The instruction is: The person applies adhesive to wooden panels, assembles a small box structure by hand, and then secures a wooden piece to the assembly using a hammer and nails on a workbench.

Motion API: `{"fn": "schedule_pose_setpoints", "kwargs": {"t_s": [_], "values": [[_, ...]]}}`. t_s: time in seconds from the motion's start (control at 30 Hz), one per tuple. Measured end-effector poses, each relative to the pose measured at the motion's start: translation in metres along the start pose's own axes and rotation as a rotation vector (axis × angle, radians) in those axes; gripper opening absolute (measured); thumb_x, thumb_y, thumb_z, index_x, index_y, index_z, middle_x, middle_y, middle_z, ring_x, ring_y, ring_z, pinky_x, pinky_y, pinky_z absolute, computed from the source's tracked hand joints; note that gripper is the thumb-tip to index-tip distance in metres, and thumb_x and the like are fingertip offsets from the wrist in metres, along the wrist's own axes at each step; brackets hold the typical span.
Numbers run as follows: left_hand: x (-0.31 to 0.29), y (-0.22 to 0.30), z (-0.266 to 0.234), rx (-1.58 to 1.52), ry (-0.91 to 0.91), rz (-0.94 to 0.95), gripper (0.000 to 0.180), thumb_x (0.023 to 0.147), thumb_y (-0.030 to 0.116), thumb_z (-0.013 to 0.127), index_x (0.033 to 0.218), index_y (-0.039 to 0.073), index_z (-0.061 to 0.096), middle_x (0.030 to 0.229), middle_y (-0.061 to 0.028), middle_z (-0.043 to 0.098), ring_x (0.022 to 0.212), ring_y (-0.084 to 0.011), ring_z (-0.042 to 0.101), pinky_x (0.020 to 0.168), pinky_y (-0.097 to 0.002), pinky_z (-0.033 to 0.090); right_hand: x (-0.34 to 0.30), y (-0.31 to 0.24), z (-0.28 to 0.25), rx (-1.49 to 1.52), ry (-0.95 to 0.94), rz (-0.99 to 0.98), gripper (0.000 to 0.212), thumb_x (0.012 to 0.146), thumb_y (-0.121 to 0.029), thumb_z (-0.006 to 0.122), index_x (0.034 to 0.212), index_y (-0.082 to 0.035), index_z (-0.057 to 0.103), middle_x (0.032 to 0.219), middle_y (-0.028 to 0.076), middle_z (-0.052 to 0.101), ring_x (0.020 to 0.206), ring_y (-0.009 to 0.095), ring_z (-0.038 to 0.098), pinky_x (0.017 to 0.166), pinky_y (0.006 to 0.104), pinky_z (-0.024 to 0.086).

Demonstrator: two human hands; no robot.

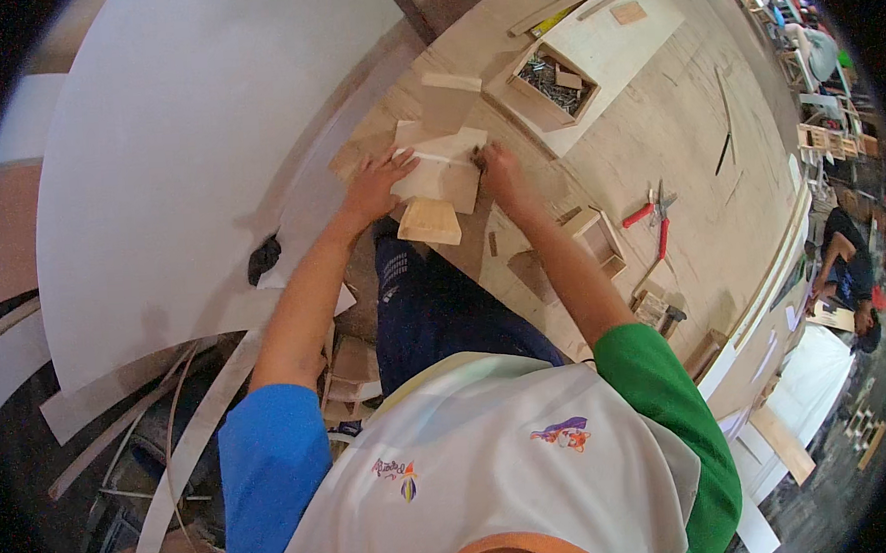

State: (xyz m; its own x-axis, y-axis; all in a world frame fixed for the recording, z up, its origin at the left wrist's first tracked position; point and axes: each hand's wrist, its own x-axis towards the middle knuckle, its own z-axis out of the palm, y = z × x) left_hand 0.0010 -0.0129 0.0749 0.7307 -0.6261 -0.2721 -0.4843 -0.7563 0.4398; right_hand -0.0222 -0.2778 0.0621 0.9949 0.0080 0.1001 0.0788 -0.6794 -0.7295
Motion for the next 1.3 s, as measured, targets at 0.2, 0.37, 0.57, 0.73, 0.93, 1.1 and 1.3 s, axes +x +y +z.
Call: {"fn": "schedule_pose_setpoints", "kwargs": {"t_s": [0.2,0.37,0.57,0.73,0.93,1.1,1.3], "values": [[-0.003,0.003,0.001,-0.055,0.000,0.003,0.085,0.070,0.019,0.076,0.144,0.026,0.035,0.152,0.0045,0.028,0.142,-0.0219,0.019,0.113,-0.0573,0.016,-0.034,0.030,0.003,-0.106,-0.123,-0.004,0.010,0.076,0.003,0.055,0.082,0.001,0.062,0.085,0.020,0.058,0.082,0.040,0.058,0.072,0.0444,0.048],[-0.007,-0.002,0.009,0.027,-0.018,-0.005,0.083,0.071,0.025,0.075,0.144,0.026,0.035,0.152,0.0050,0.029,0.142,-0.0211,0.019,0.112,-0.0574,0.016,-0.020,-0.022,-0.010,-0.140,-0.063,0.097,0.007,0.076,-0.001,0.057,0.082,0.000,0.060,0.085,0.020,0.058,0.084,0.040,0.059,0.071,0.0450,0.047],[-0.001,-0.003,0.007,0.000,0.023,0.007,0.081,0.072,0.027,0.075,0.143,0.026,0.036,0.152,0.0048,0.029,0.141,-0.0213,0.022,0.112,-0.0575,0.018,-0.072,-0.019,-0.016,-0.067,-0.221,-0.087,0.011,0.074,0.000,0.058,0.085,-0.001,0.062,0.083,0.019,0.057,0.079,0.039,0.059,0.067,0.0448,0.048],[-0.005,-0.001,0.007,0.050,0.040,0.021,0.081,0.072,0.027,0.075,0.143,0.026,0.036,0.152,0.0054,0.029,0.141,-0.0212,0.023,0.112,-0.0580,0.018,-0.058,-0.006,0.004,-0.006,-0.184,0.106,0.012,0.072,0.001,0.059,0.083,-0.001,0.063,0.078,0.019,0.056,0.075,0.035,0.060,0.067,0.0439,0.049],[-0.001,-0.004,0.008,-0.019,0.051,0.021,0.081,0.071,0.026,0.075,0.143,0.026,0.037,0.151,0.0057,0.029,0.141,-0.0208,0.023,0.111,-0.0584,0.019,-0.062,0.015,-0.009,-0.188,-0.387,-0.112,0.020,0.075,-0.002,0.058,0.092,-0.002,0.067,0.088,0.019,0.060,0.080,0.035,0.060,0.069,0.0431,0.049],[-0.001,-0.007,0.013,0.107,0.101,0.041,0.077,0.074,0.029,0.074,0.142,0.025,0.039,0.151,0.0058,0.031,0.141,-0.0212,0.023,0.111,-0.0584,0.019,-0.001,-0.006,0.004,0.028,-0.145,-0.057,0.019,0.075,-0.002,0.056,0.091,0.000,0.066,0.089,0.020,0.059,0.083,0.036,0.059,0.071,0.0424,0.049],[-0.002,-0.002,0.015,-0.024,0.077,0.006,0.074,0.074,0.030,0.073,0.140,0.025,0.041,0.149,0.0051,0.033,0.141,-0.0219,0.024,0.111,-0.0584,0.020,-0.045,0.005,-0.001,-0.065,-0.367,-0.246,0.018,0.073,0.000,0.061,0.090,0.000,0.066,0.089,0.020,0.061,0.087,0.038,0.060,0.074,0.0422,0.049]]}}
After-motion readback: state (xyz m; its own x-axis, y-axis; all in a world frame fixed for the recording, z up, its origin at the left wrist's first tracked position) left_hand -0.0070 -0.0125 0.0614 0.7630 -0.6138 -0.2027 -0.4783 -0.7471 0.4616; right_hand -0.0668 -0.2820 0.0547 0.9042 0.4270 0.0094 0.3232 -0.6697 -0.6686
